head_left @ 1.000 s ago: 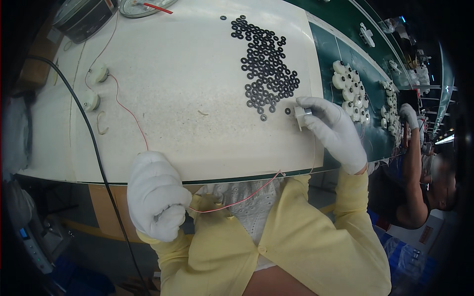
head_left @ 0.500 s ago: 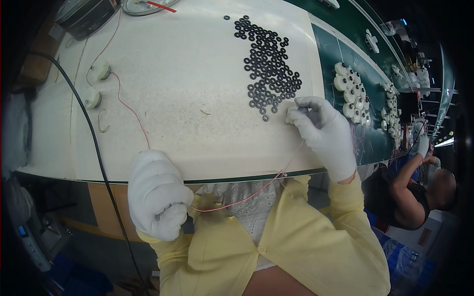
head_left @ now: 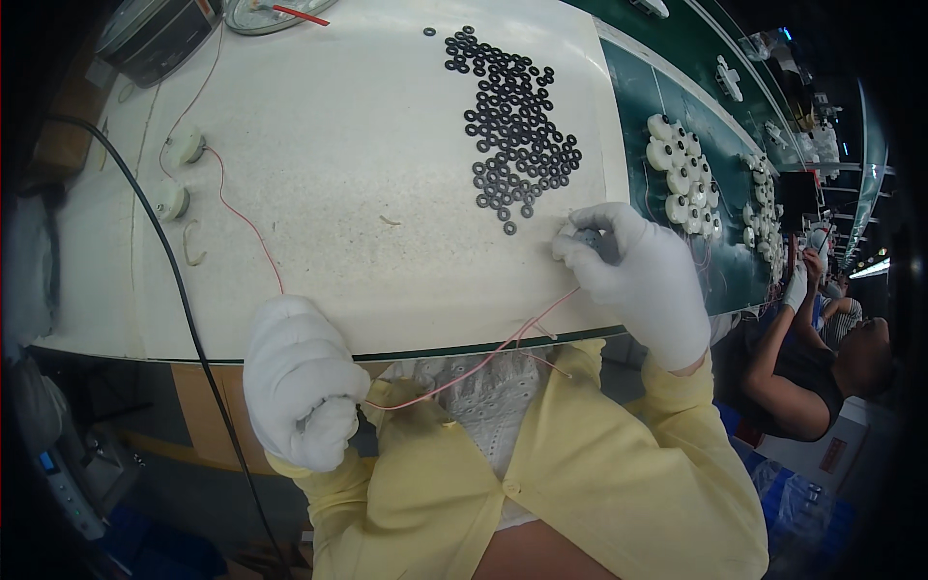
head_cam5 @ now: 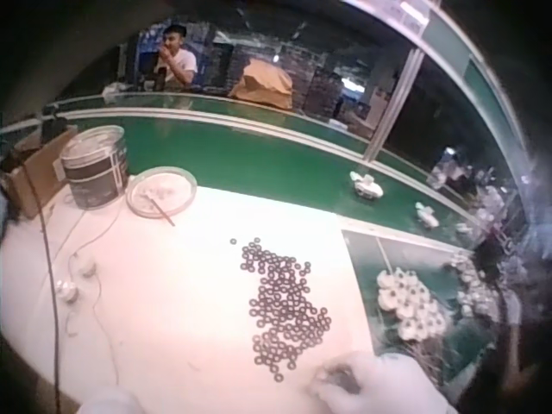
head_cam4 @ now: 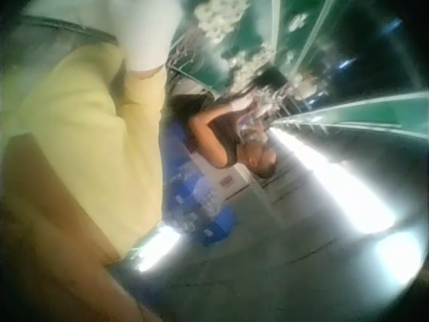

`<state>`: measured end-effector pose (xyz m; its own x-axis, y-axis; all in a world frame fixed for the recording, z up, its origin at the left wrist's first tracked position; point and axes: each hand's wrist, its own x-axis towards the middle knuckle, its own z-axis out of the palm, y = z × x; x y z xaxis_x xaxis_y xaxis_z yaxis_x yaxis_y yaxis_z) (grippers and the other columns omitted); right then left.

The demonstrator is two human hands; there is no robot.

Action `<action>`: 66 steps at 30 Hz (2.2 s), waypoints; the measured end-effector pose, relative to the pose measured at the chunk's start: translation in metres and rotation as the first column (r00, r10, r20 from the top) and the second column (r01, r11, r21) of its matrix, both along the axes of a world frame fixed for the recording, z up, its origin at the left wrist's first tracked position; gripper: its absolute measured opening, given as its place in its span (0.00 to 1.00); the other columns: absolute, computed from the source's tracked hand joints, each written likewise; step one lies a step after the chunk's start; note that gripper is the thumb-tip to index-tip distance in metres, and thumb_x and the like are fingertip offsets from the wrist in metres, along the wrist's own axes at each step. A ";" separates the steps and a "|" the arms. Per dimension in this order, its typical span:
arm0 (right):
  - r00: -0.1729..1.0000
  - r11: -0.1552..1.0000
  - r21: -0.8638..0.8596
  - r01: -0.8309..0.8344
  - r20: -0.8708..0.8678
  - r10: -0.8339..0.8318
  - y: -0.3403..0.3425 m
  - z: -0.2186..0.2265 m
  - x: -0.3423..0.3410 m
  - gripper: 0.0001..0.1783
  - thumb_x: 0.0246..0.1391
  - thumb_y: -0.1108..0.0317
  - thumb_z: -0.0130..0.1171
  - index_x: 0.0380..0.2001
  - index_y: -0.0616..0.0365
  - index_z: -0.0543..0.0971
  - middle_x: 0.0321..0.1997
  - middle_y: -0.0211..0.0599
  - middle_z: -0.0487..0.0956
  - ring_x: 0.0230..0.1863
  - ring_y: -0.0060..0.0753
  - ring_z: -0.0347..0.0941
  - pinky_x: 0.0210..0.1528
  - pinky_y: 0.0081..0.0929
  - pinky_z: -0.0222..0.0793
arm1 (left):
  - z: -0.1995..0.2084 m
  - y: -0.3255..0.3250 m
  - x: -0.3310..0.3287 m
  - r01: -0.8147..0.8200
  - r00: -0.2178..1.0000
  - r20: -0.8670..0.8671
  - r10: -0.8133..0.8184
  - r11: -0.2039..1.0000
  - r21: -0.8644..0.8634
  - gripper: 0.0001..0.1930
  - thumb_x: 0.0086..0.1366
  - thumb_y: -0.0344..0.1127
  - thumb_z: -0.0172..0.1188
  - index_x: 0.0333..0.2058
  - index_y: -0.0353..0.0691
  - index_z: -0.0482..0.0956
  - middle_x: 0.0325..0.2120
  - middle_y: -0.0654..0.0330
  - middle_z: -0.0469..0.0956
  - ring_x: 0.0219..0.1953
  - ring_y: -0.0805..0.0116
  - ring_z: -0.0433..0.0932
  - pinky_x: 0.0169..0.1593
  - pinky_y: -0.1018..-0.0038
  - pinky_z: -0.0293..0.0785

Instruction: The person assembles small white plastic components by inserting black circular washers into their holes. They pick up each component, place a washer, and set the finished unit aside on the table. The process is repeated continuously with components and washers arranged on the work surface.

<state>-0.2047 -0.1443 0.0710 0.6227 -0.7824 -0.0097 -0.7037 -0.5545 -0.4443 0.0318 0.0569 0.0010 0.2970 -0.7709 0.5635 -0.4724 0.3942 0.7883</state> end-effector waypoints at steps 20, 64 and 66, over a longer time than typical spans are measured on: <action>0.970 0.912 0.408 -0.050 0.239 -0.054 -0.024 -0.006 -0.037 0.17 0.63 0.68 0.65 0.53 0.63 0.82 0.39 0.41 0.90 0.43 0.34 0.88 0.46 0.25 0.81 | 0.003 -0.001 -0.001 -0.030 0.999 0.022 0.029 0.999 0.042 0.06 0.45 0.35 0.57 0.20 0.38 0.76 0.17 0.61 0.73 0.22 0.59 0.69 0.34 0.64 0.64; 0.800 0.764 -0.237 -0.600 -0.186 0.570 -0.057 0.010 -0.009 0.11 0.45 0.69 0.73 0.35 0.47 0.86 0.28 0.35 0.80 0.30 0.46 0.78 0.32 0.40 0.72 | 0.001 -0.002 -0.001 -0.036 0.999 0.030 0.035 0.999 0.014 0.06 0.45 0.35 0.57 0.21 0.39 0.76 0.17 0.61 0.75 0.22 0.59 0.71 0.34 0.63 0.65; 0.789 0.751 -0.243 -0.614 -0.174 0.589 -0.058 0.012 -0.008 0.11 0.44 0.68 0.73 0.35 0.46 0.87 0.27 0.35 0.80 0.29 0.46 0.78 0.31 0.41 0.72 | 0.002 -0.002 -0.001 -0.033 0.999 0.026 0.032 0.999 0.016 0.06 0.46 0.35 0.57 0.21 0.39 0.77 0.17 0.61 0.75 0.22 0.59 0.71 0.34 0.63 0.65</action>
<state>-0.2124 -0.2024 0.0830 0.9719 -0.2239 0.0727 -0.2095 -0.9636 -0.1663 0.0306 0.0545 0.0032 0.3078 -0.7701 0.5587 -0.5045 0.3657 0.7821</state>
